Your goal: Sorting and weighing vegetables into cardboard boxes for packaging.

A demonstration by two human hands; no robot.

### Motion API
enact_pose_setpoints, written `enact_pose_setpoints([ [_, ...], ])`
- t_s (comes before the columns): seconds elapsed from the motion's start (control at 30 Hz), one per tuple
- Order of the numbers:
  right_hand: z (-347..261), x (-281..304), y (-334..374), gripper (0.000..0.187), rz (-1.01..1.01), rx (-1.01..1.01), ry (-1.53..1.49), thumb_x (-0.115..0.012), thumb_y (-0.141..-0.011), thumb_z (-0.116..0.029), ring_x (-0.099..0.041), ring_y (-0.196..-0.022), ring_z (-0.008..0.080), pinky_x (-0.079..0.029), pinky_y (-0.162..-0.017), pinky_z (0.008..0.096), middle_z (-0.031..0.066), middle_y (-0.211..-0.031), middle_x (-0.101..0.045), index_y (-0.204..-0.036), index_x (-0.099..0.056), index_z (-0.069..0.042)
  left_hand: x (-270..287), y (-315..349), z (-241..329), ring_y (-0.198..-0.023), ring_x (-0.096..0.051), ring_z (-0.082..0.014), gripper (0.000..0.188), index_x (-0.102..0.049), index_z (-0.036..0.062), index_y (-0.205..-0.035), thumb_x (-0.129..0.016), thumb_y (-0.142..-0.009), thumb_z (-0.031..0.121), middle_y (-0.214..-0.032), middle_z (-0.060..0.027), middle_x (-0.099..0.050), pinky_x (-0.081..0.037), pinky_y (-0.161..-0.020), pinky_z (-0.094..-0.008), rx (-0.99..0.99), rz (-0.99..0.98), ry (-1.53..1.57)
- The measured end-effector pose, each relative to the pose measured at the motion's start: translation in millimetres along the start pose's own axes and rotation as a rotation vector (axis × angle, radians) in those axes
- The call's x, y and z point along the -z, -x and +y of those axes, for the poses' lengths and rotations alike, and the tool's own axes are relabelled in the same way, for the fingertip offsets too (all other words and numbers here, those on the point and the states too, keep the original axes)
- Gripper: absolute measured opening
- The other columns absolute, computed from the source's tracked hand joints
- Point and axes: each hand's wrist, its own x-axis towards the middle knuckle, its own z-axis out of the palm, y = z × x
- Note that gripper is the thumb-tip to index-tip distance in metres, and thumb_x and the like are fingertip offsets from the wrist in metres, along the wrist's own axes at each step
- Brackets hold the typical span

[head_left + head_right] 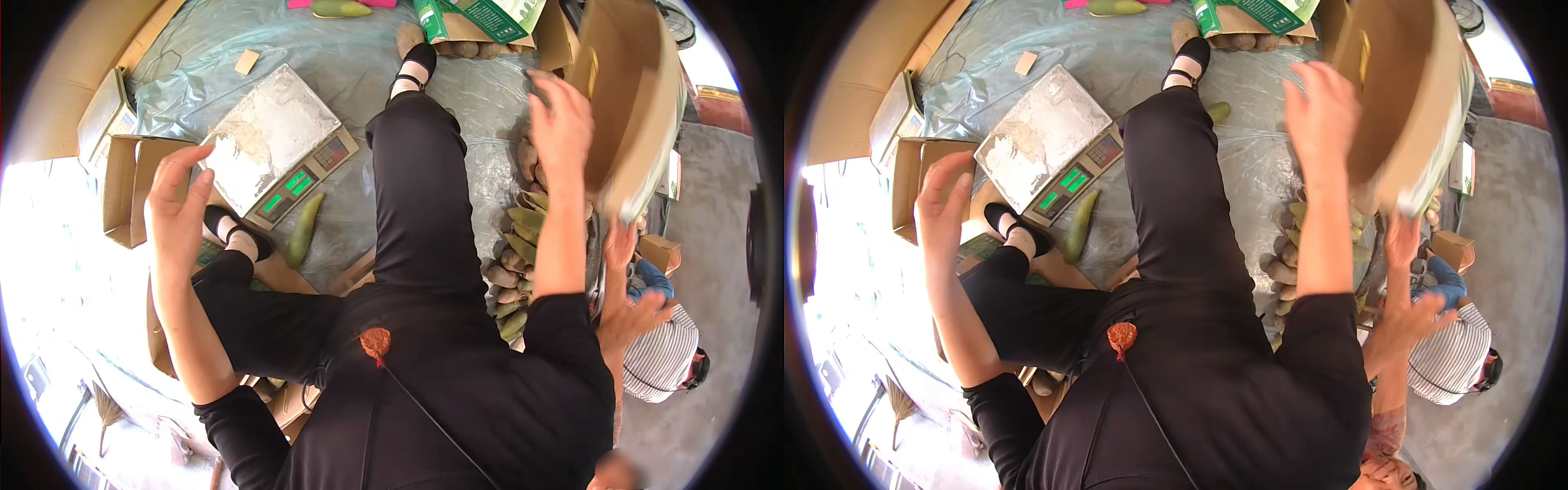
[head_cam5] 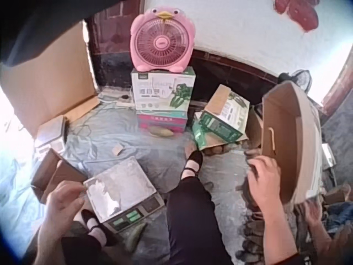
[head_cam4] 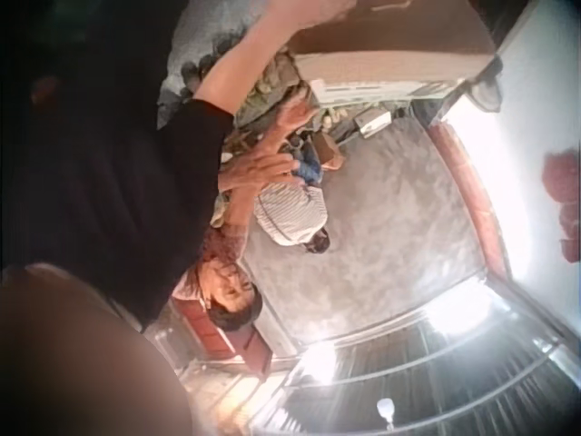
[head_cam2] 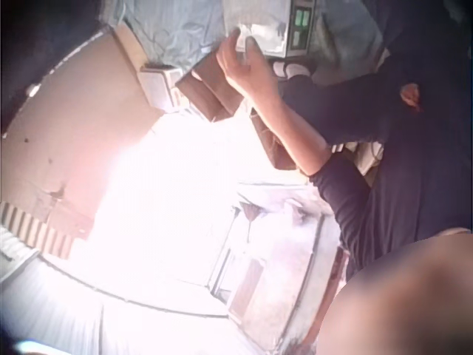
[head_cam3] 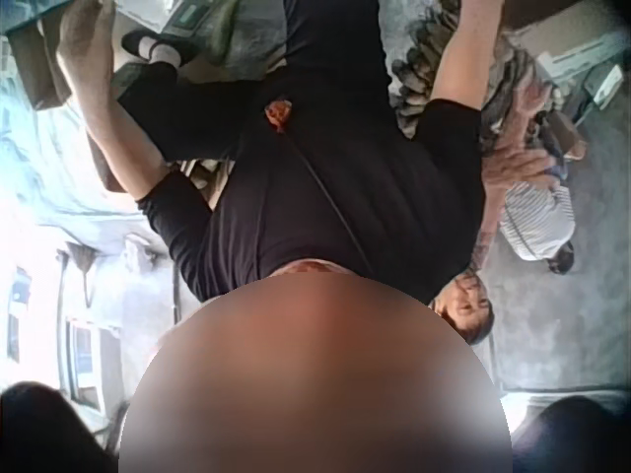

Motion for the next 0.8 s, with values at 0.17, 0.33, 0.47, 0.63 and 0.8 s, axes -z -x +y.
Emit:
enact_pose_setpoints([
  [0.17,24.2,27.2,21.0,0.022,-0.063,-0.149,0.024,-0.065,-0.078,-0.014,-0.055,-0.100,0.0271,-0.044,-0.085,0.0374,0.0050,-0.103,-0.062,-0.100,-0.064,-0.013,-21.1,3.1,-26.1,-0.103,-0.057,-0.0198,0.022,-0.064,0.0042,-0.103,-0.059,-0.082,0.006,-0.104,-0.0080,-0.062,-0.040,-0.092,-0.0297,0.154,-0.030,-0.041],
  [0.33,46.5,0.1,13.7,0.024,-0.071,-0.068,0.010,-0.065,-0.079,-0.017,-0.054,-0.103,0.0280,-0.043,-0.088,0.0382,0.0074,-0.108,-0.060,-0.102,-0.063,-0.012,-22.7,-0.4,-45.6,-0.096,-0.060,-0.0186,0.021,-0.065,0.0041,-0.103,-0.058,-0.083,0.008,-0.099,-0.0078,-0.063,-0.044,-0.086,-0.0286,0.177,0.030,-0.072],
  [0.47,83.4,-31.7,-3.5,0.029,-0.066,-0.208,-0.016,-0.065,-0.081,-0.018,-0.056,-0.103,0.0251,-0.043,-0.089,0.0352,0.0087,-0.107,-0.062,-0.108,-0.062,-0.009,-18.9,1.7,-55.7,-0.095,-0.061,-0.0180,0.021,-0.064,0.0037,-0.103,-0.058,-0.084,0.009,-0.098,-0.0087,-0.063,-0.045,-0.084,-0.0285,0.234,0.042,-0.084],
  [0.63,135.6,-85.3,-16.3,0.032,-0.164,-0.528,-0.573,-0.064,-0.085,-0.023,-0.056,-0.094,0.0119,-0.046,-0.080,0.0277,0.0017,-0.102,-0.063,-0.113,-0.061,-0.007,-20.3,-2.4,-64.8,-0.093,-0.062,-0.0188,0.022,-0.064,0.0019,-0.102,-0.059,-0.083,0.010,-0.097,-0.0106,-0.064,-0.046,-0.082,-0.0287,0.213,0.047,-0.138],
  [0.8,133.5,-94.5,-28.0,0.028,-0.245,-0.921,-0.832,-0.068,-0.082,-0.022,-0.058,-0.086,0.0111,-0.046,-0.071,0.0277,-0.0020,-0.098,-0.063,-0.108,-0.063,-0.011,-34.9,-15.9,-63.2,-0.093,-0.061,-0.0206,0.021,-0.063,0.0012,-0.101,-0.059,-0.082,0.010,-0.096,-0.0098,-0.064,-0.046,-0.082,-0.0305,0.171,0.023,-0.136],
])
